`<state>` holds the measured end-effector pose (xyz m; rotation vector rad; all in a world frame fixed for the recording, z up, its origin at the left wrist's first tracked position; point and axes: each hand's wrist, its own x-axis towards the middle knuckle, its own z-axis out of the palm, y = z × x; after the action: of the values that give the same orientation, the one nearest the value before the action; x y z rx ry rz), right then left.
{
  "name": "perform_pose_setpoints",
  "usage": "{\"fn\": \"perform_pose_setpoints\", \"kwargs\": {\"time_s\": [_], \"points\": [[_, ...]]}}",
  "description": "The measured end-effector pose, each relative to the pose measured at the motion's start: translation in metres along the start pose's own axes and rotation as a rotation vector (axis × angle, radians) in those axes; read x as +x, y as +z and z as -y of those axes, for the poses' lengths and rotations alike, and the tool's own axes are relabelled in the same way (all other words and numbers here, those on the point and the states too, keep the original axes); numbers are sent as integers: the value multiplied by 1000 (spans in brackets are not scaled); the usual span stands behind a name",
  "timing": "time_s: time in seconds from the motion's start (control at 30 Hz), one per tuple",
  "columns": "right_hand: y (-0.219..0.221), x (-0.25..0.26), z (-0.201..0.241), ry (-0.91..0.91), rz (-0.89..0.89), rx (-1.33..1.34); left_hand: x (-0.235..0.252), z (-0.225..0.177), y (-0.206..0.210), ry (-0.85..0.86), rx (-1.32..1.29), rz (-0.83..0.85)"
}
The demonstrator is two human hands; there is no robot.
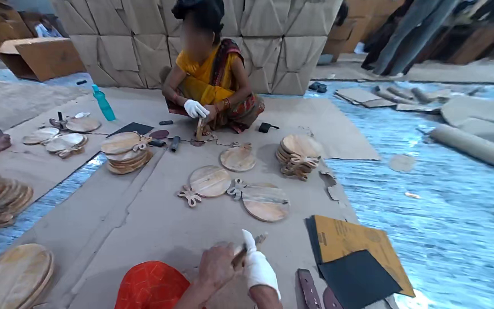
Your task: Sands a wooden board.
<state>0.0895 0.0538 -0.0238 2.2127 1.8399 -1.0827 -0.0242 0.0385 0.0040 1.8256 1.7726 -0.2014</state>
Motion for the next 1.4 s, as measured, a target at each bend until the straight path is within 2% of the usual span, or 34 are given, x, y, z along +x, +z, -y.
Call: {"fn": "perform_pose_setpoints", "kwargs": {"time_s": [0.07, 0.13, 0.23, 0.33, 0.4, 0.53, 0.57, 0.67, 0.73, 0.87, 0.97, 1.1, 1.2, 1.27, 1.33, 1.4], "points": [[4, -19, 8, 27, -22, -3, 1, 3, -1, 6, 3, 11], [21, 15, -10, 21, -57, 94, 1, 3, -1, 6, 34, 23], [14, 46, -20, -36, 42, 124, 0, 2, -1, -5, 58, 22], [-2, -3, 8, 6, 7, -41, 2, 5, -8, -4, 46, 20], [7, -18, 14, 8, -28, -69, 1, 6, -8, 2, 41, 19], [7, 40, -6, 15, 53, 86, -1, 2, -9, -11, 58, 29], [6, 40, -6, 12, 56, 87, -2, 3, -8, -11, 67, 24], [9, -4, 14, -4, -64, 56, 0, 6, -12, 5, 50, 9], [0, -22, 27, 64, -1, 40, -1, 9, -10, 18, 41, -7], [4, 35, -5, -18, 65, 2, -4, 10, -5, 10, 48, 16], [3, 35, -33, -173, 81, 209, -16, 23, 17, 94, 26, -119], [7, -4, -100, -187, -121, 985, -26, 44, 47, 286, 0, -402], [21, -20, -131, -263, -70, 1381, -27, 50, 65, 454, 37, -620], [29, -22, -130, -176, -170, 1398, -27, 55, 72, 513, 51, -711], [33, -22, -130, -100, -298, 1257, -27, 61, 77, 531, 27, -764], [29, -23, -126, -52, -292, 1104, -28, 65, 79, 524, 2, -790]]}}
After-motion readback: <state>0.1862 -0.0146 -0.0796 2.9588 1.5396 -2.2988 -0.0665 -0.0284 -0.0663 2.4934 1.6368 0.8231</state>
